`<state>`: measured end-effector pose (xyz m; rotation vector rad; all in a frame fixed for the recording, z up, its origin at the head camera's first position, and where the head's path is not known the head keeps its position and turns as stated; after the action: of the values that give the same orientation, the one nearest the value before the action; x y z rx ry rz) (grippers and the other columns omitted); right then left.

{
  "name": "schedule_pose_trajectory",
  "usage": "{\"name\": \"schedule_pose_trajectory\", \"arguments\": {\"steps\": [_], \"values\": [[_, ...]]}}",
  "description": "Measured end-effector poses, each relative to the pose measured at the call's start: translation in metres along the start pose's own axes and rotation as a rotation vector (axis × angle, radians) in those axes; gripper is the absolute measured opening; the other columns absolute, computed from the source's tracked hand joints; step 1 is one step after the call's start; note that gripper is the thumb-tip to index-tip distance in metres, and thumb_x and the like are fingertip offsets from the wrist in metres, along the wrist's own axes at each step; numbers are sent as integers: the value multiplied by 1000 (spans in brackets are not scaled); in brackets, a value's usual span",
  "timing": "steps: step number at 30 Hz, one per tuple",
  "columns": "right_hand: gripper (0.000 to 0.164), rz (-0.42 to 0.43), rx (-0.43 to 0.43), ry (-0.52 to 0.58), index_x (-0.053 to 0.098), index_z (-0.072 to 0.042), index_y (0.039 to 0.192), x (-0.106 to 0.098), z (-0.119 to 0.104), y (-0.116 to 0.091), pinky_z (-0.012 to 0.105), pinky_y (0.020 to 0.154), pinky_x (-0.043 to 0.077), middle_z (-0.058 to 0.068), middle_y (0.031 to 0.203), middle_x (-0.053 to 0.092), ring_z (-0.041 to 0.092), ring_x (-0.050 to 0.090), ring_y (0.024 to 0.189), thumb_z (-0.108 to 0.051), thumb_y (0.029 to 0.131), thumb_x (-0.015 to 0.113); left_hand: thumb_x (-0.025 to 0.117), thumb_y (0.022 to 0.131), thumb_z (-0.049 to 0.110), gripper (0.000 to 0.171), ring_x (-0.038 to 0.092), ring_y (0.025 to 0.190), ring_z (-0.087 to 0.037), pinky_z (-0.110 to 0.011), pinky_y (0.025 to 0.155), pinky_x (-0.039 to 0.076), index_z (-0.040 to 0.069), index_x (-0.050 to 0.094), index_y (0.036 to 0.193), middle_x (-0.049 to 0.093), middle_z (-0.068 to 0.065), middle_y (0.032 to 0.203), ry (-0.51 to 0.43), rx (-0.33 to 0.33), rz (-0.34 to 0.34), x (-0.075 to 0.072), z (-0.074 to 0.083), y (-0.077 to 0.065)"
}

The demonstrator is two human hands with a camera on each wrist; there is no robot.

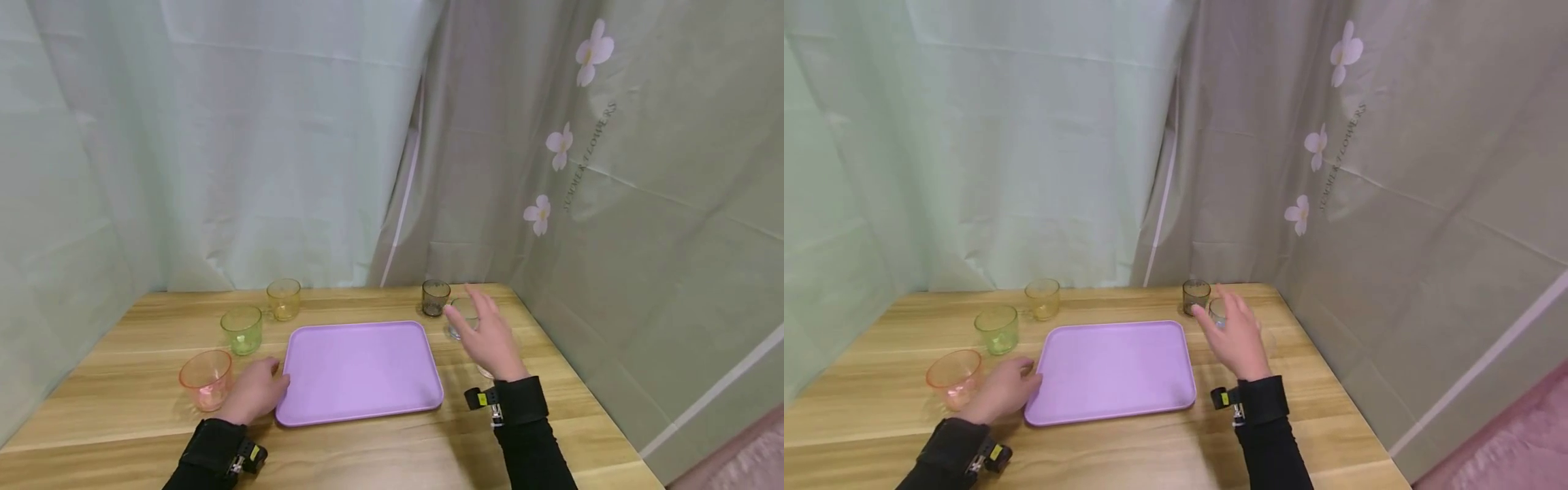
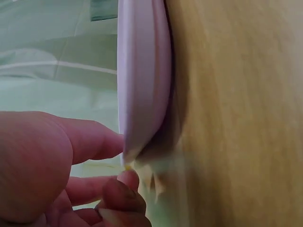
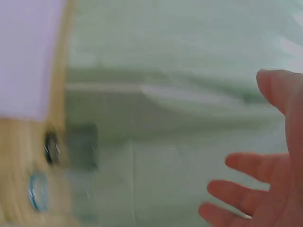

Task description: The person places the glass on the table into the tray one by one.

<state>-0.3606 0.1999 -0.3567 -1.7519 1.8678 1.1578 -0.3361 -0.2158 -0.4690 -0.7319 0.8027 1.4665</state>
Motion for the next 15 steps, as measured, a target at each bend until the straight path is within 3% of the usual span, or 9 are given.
{"name": "schedule_pose_trajectory", "arguments": {"steps": [4, 7, 11, 15], "values": [[92, 81, 141, 104, 19, -14, 177, -37, 35, -1, 69, 132, 24, 22, 182, 20, 46, 23, 167, -64, 109, 56, 66, 103, 17, 52, 65, 126, -58, -68, 106, 53, -22, 59, 137, 65, -42, 137, -22, -13, -10, 1, -3, 1], [102, 93, 235, 184, 10, -16, 178, -50, 62, -4, 67, 134, 22, 21, 183, 14, 44, 16, 170, -68, 106, 59, 67, 102, 17, 53, 71, 112, -47, -62, 100, 57, -20, 59, 140, 69, -38, 132, -58, -22, -19, 3, -6, 2], [112, 60, 303, 261, 2, -14, 178, -48, 90, -7, 67, 134, 20, 23, 184, 8, 44, 11, 171, -68, 102, 65, 68, 102, 17, 52, 66, 93, -29, -49, 86, 59, -17, 60, 141, 74, -27, 118, -98, -15, -14, 5, -10, 2], [119, 43, 338, 290, 0, -10, 177, -38, 109, -12, 67, 134, 21, 26, 183, 9, 47, 13, 170, -67, 100, 69, 68, 102, 16, 51, 64, 87, -24, -38, 76, 54, -16, 61, 141, 74, -17, 104, -126, -7, -8, 7, -12, 2]]}}
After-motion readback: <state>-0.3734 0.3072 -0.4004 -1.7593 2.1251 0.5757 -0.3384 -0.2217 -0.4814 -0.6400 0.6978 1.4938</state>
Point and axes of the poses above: each hand's wrist, its own y-axis towards the middle knuckle, its own x-axis out of the palm, z = x × y, the point moved 6 cm from there along y, towards the middle knuckle
